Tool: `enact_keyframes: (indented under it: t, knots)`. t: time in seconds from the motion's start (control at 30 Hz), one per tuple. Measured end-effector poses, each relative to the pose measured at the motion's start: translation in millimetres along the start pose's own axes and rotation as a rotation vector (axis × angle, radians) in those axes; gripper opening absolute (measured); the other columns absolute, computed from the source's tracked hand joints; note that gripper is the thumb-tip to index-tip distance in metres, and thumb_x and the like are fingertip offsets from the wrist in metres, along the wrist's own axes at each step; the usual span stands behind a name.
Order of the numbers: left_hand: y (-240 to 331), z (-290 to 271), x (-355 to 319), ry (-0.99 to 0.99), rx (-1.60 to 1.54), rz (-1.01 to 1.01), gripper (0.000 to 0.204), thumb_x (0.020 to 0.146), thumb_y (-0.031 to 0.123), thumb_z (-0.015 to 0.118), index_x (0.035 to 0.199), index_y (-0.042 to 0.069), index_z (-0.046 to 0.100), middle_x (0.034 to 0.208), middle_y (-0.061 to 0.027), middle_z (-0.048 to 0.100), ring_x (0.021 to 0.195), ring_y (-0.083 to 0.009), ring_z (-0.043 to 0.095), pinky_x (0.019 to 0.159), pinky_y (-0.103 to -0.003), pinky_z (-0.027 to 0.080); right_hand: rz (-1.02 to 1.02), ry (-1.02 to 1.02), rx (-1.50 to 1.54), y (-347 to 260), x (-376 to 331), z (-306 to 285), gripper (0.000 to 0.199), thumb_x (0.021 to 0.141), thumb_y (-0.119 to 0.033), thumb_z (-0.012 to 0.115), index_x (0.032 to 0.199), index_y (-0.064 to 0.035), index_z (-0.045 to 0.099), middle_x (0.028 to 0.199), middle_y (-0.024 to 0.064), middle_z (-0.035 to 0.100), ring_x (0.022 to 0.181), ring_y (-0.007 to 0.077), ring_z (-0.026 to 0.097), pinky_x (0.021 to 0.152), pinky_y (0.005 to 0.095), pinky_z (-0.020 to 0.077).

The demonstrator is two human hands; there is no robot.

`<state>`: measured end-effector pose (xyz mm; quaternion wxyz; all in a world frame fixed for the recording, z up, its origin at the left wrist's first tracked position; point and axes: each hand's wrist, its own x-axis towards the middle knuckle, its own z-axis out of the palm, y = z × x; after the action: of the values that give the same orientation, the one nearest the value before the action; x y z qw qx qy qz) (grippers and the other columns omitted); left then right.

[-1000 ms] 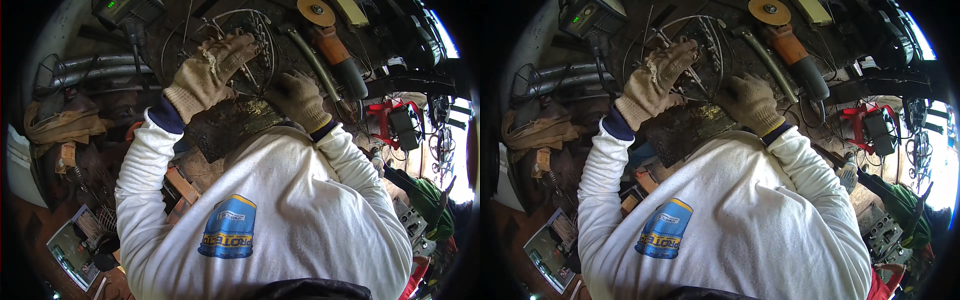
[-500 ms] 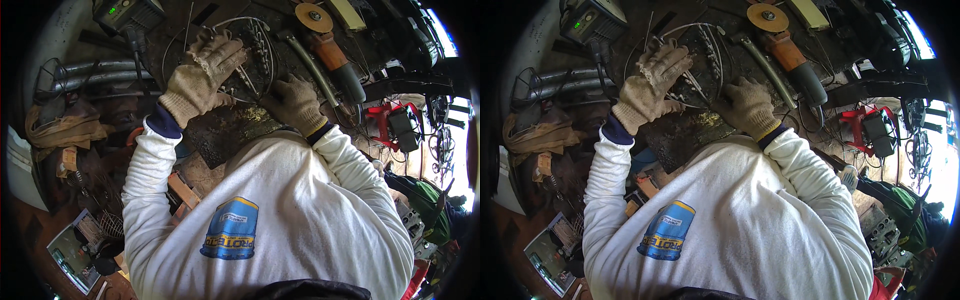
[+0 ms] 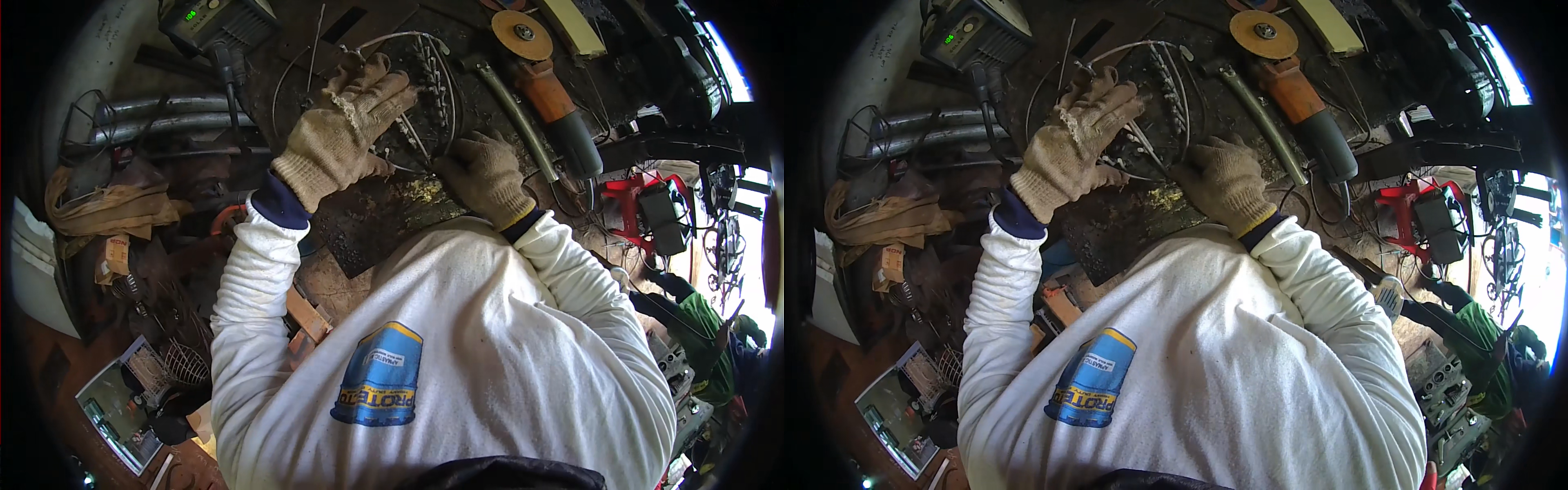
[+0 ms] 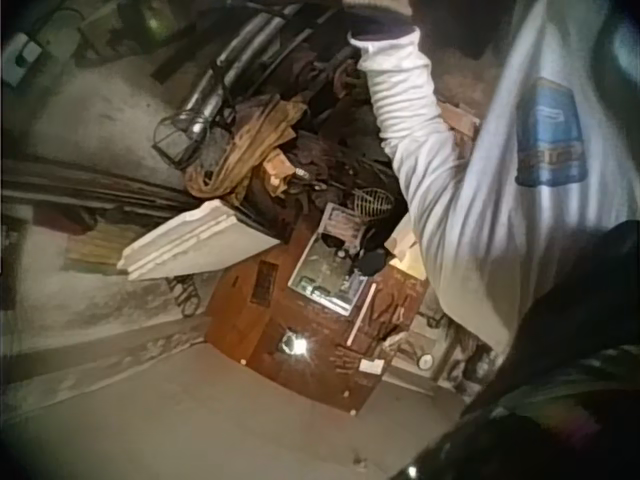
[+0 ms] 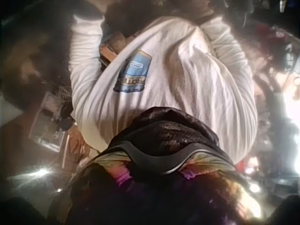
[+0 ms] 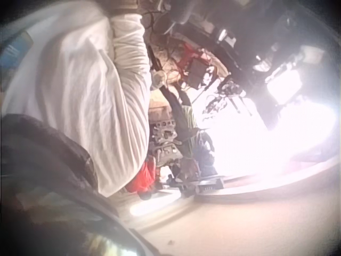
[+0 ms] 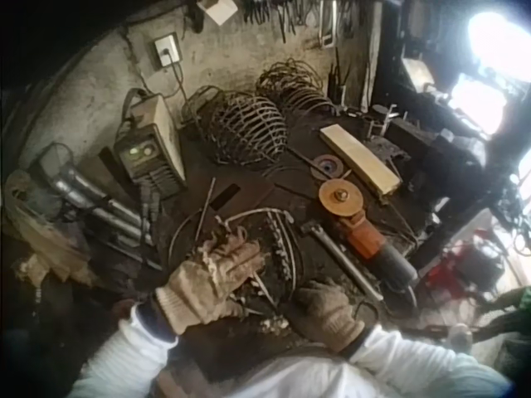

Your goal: The person assembles a curved metal structure by arranging thin metal rods on a plate and joining them using a welding torch.

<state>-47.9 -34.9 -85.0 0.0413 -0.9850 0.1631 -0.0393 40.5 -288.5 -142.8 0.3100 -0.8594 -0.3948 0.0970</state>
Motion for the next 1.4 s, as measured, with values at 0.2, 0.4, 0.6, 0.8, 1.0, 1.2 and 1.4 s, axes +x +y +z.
enact_keyframes:
  t: [0.2, 0.4, 0.6, 0.8, 1.0, 1.2, 1.4]
  knots:
    - [10.7, -13.9, -10.1, 0.165, -0.116, -0.039, 0.102, 0.071, 0.051, 0.086, 0.156, 0.011, 0.045, 0.161, -0.0102, 0.046, 0.151, -0.0318, 0.041, 0.125, -0.049, 0.033, 0.021, 0.013, -0.035, 2.3, -1.9, 4.2, 0.022, 0.086, -0.033, 0.077, 0.088, -0.0114, 0.077, 0.09, 0.0094, 0.07, 0.099, 0.0341, 0.066, 0.092, 0.0485, 0.05]
    - [-22.5, 6.6, -21.7, 0.674, -0.174, -0.331, 0.044, 0.101, 0.041, 0.067, 0.135, 0.013, 0.067, 0.129, -0.0139, 0.07, 0.113, -0.0332, 0.07, 0.091, -0.045, 0.059, 0.023, 0.02, -0.04, 2.9, -1.9, 6.5, 0.021, 0.085, -0.033, 0.078, 0.089, -0.0123, 0.078, 0.092, 0.0089, 0.071, 0.1, 0.0338, 0.066, 0.091, 0.0477, 0.0509]
    - [-51.5, 46.3, -29.3, 0.455, -0.596, -0.69, 0.024, 0.101, 0.027, 0.068, 0.116, 0.01, 0.073, 0.089, -0.0134, 0.075, 0.083, -0.0313, 0.074, 0.075, -0.041, 0.057, 0.048, -0.002, 0.0, 0.9, -3.6, 5.9, 0.019, 0.087, -0.033, 0.075, 0.093, -0.0145, 0.079, 0.095, 0.01, 0.072, 0.102, 0.0355, 0.067, 0.096, 0.0496, 0.0506]
    - [-40.8, 35.0, -23.5, 0.439, -0.631, -0.767, 0.019, 0.1, 0.024, 0.069, 0.111, 0.01, 0.075, 0.097, -0.0132, 0.077, 0.086, -0.0334, 0.074, 0.077, -0.042, 0.057, 0.0, 0.025, -0.007, 2.6, -3.4, 6.4, 0.022, 0.085, -0.034, 0.078, 0.089, -0.0125, 0.078, 0.092, 0.0096, 0.071, 0.102, 0.0358, 0.065, 0.091, 0.0488, 0.0518]
    - [-34.3, 22.5, -13.8, 0.376, -0.491, -0.809, 0.021, 0.1, 0.026, 0.067, 0.113, 0.012, 0.075, 0.101, -0.0155, 0.077, 0.092, -0.0368, 0.075, 0.079, -0.043, 0.059, 0.085, -0.054, -0.074, -2.4, -1.7, 0.6, 0.02, 0.086, -0.033, 0.076, 0.09, -0.0135, 0.078, 0.094, 0.0106, 0.072, 0.102, 0.0365, 0.067, 0.096, 0.0502, 0.0497]
    - [-42.2, 19.1, -18.7, 0.31, -0.469, -0.855, 0.028, 0.098, 0.032, 0.067, 0.115, 0.012, 0.075, 0.104, -0.0156, 0.077, 0.095, -0.0373, 0.074, 0.082, -0.044, 0.058, 0.076, -0.092, -0.031, -3.0, 1.2, -1.6, 0.023, 0.087, -0.036, 0.075, 0.093, -0.0138, 0.079, 0.096, 0.0117, 0.072, 0.104, 0.037, 0.066, 0.098, 0.0508, 0.0498]
    - [-52.6, 10.9, -24.0, 0.156, -0.619, -0.891, 0.031, 0.098, 0.032, 0.067, 0.119, 0.011, 0.075, 0.104, -0.0167, 0.077, 0.1, -0.033, 0.075, 0.087, -0.041, 0.057, 0.072, -0.058, -0.041, 1.1, -1.4, 0.5, 0.023, 0.086, -0.035, 0.076, 0.094, -0.0135, 0.079, 0.098, 0.0109, 0.072, 0.107, 0.0356, 0.065, 0.096, 0.0493, 0.0513]
